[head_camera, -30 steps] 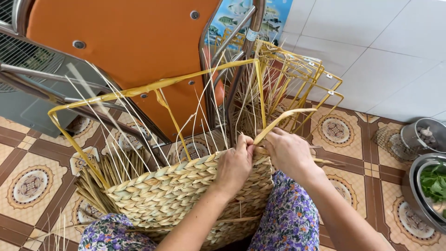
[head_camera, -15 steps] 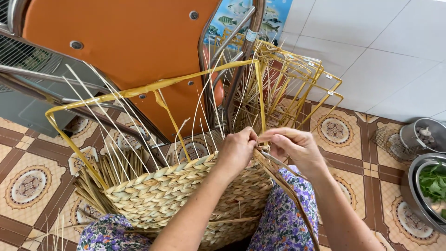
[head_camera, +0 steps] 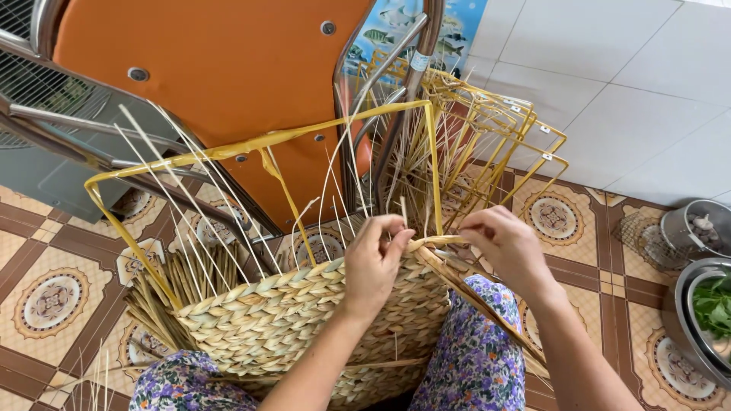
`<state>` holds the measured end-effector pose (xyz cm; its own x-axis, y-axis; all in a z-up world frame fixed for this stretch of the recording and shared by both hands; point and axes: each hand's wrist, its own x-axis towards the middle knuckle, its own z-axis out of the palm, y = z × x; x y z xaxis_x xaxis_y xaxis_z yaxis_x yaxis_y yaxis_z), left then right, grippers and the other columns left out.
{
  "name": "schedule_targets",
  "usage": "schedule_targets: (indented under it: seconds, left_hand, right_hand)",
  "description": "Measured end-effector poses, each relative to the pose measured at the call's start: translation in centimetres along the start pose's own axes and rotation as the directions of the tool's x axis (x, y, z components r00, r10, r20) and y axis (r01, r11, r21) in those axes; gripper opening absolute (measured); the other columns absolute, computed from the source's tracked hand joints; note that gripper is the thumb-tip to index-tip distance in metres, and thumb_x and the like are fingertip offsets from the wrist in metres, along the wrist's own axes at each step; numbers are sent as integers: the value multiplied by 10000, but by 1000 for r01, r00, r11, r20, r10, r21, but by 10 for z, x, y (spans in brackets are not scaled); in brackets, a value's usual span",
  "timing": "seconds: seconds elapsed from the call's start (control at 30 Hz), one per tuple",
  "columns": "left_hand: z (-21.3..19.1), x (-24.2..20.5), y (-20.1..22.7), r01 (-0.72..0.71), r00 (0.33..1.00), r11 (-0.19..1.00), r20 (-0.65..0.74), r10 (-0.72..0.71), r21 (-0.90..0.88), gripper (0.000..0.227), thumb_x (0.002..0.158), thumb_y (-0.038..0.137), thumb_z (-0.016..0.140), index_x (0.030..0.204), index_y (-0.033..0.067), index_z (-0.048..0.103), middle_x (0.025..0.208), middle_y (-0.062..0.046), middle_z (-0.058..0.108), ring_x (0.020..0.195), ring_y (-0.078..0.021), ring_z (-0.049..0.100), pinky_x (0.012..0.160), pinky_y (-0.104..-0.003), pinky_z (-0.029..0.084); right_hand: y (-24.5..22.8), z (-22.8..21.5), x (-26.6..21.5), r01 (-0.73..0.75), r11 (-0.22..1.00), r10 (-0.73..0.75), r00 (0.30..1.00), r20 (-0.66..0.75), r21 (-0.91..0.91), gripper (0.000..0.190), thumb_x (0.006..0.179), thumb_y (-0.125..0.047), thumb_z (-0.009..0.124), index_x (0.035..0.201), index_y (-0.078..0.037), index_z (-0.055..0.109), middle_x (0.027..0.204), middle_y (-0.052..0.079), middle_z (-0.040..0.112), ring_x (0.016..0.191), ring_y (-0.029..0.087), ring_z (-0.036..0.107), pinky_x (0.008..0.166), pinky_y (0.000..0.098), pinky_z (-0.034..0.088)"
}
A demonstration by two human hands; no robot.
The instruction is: Weaving a panel from dried water hyacinth fibers onto a metal furniture frame.
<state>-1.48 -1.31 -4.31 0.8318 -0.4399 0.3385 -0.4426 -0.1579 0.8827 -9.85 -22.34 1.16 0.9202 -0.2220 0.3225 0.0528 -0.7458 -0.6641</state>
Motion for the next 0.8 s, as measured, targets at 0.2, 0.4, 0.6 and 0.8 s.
schedule_targets:
  seconds: [0.2,0.4,0.6,0.8]
  left_hand:
    - [5,9,32,132,987,986,106,-121,-98,301,996,181,571,1262,41,565,1148,-142,730,658,-141,725,495,-234,626]
    - [-16,47,58,370,822,927,446,-355,57,263,992,213,569,1217,80,599,973,-82,778,558,-123,689,479,-243,601]
    - [19,24,27,33,938,930,311,-155,367,153,1005,266,638,1073,149,709,811,-62,784,606,-183,683,540,-331,541]
    - [18,13,35,-87,992,923,116,46,374,164,1022,240,581,1044,85,632,800,-93,755,643,-241,729,592,-388,578]
  right_hand:
    - [-56,4,-36,-41,942,100,982,160,-333,327,785,-334,810,1033,-126,766,851,72,770,677,195,698,623,377,560]
    - [-12,-4,-21,-109,912,222,942,251,-397,220,930,-387,654,1035,-204,717,892,-42,751,680,132,706,670,338,596]
    - [-54,-16,12,175,778,-151,984,90,-603,128,885,-286,716,958,-187,752,957,-12,715,994,216,642,965,418,432]
    - [-45,-8,-2,220,854,-292,953,-82,-472,243,888,-198,715,1120,-128,737,1166,15,709,1095,236,639,990,427,430]
